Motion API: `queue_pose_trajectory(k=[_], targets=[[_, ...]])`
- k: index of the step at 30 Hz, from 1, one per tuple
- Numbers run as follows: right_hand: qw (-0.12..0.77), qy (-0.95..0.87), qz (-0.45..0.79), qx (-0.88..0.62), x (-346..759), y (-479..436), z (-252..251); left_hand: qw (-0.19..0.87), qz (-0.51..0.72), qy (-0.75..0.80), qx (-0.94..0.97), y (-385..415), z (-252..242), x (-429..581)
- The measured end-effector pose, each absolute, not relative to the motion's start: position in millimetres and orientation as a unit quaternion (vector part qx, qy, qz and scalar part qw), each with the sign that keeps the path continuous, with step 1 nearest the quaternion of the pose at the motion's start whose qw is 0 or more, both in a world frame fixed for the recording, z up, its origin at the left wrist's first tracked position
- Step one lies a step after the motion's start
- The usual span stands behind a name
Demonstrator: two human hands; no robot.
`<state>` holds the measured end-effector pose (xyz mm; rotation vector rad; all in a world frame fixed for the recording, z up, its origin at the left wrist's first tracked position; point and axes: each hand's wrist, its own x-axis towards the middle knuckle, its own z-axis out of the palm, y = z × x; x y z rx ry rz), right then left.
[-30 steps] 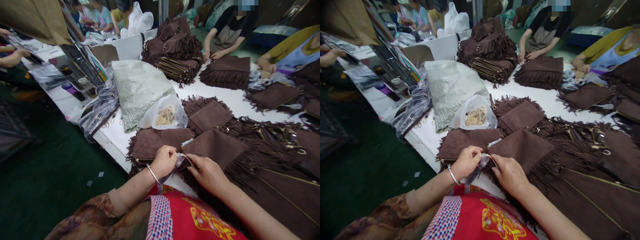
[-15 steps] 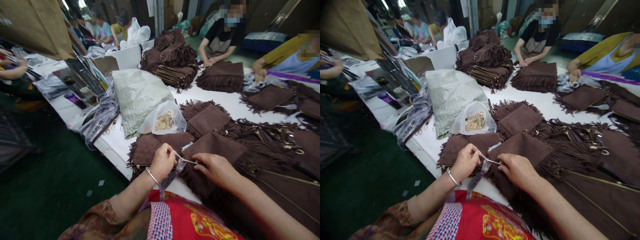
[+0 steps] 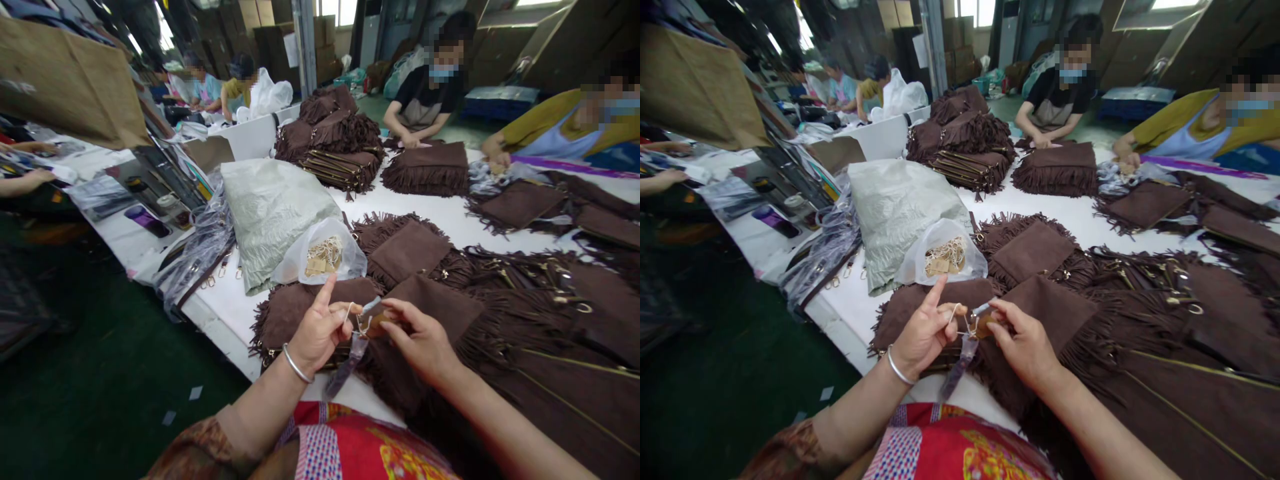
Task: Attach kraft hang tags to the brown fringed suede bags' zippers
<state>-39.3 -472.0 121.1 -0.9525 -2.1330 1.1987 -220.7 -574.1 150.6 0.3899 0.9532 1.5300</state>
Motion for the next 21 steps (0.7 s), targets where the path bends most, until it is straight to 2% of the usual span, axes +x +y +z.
queue_pose_trajectory(k=[5,8,11,13,16,18,21], targets=[[0.286,-0.845,0.359,-0.275,-50,-471,134,0.501,0.537,0.558,0.387,-563,159,-207],[0.308,-0.865,0.309,-0.249,-56,-469,135,0.396,0.463,0.611,0.506,-560,161,-197],[0.334,-0.866,0.282,-0.245,-56,-466,130,0.318,0.467,0.653,0.505,-558,158,-198],[0.332,-0.859,0.286,-0.265,-50,-463,125,0.314,0.522,0.668,0.428,-556,155,-209],[0.258,-0.883,0.283,-0.27,-27,-459,118,0.315,0.643,0.657,0.236,-557,154,-243],[0.161,-0.919,0.276,-0.232,-6,-457,115,0.3,0.711,0.624,0.125,-560,156,-267],[0.019,-0.947,0.257,-0.191,20,-460,111,0.292,0.753,0.587,0.061,-566,161,-288]])
